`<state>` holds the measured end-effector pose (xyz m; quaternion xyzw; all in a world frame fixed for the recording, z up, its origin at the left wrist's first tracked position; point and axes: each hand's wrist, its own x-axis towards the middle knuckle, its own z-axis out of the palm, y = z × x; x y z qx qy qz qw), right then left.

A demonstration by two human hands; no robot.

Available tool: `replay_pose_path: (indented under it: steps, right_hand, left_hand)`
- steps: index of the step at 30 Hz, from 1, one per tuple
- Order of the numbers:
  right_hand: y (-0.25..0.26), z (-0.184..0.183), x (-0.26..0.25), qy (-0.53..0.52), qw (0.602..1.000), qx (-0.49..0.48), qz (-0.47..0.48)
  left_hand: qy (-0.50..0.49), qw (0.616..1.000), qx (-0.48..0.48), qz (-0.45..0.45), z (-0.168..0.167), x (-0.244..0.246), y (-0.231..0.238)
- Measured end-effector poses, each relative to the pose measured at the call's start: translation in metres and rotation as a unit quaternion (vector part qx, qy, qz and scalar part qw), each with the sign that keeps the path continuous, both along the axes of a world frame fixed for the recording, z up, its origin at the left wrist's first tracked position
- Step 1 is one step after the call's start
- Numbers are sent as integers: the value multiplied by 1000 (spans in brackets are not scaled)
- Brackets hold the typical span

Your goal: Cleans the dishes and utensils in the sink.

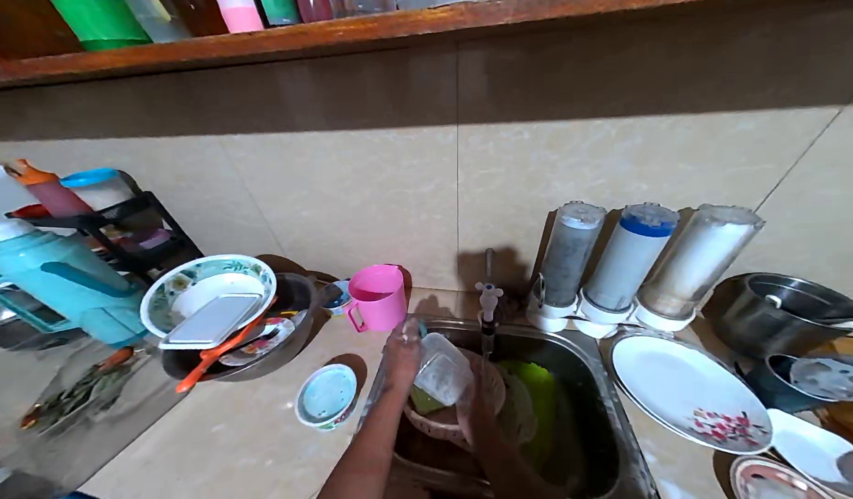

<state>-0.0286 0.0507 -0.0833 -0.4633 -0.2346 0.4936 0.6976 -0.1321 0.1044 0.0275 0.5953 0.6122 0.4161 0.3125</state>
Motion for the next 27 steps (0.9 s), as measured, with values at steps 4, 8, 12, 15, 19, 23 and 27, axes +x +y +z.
replay_pose_path:
  steps: [4, 8, 12, 15, 19, 23, 27]
  right_hand:
    - [-8, 14, -6, -187, 968, 149, 74]
    - [-9, 19, -16, 10, 996, 26, 91]
    - [-5, 8, 0, 9, 994, -61, 92]
    - [-4, 7, 30, -227, 957, -104, 144]
    - [-1, 14, 54, -117, 977, -103, 148]
    - [-10, -1, 44, 90, 985, 84, 124]
    - [-31, -10, 43, 79, 989, 16, 127]
  left_hand:
    - [-132, 989, -65, -5, -8, 17, -17]
    - [-238, 944, -221, -61, -31, 36, -21]
    - [142, 961, -137, -195, -36, 28, -22]
    - [402, 838, -135, -343, -35, 19, -28]
    - [513, 722, -101, -453, -28, 15, -32]
    - [452, 801, -131, -371, -39, 36, -54]
    - [178, 933, -181, -254, -75, 46, -48]
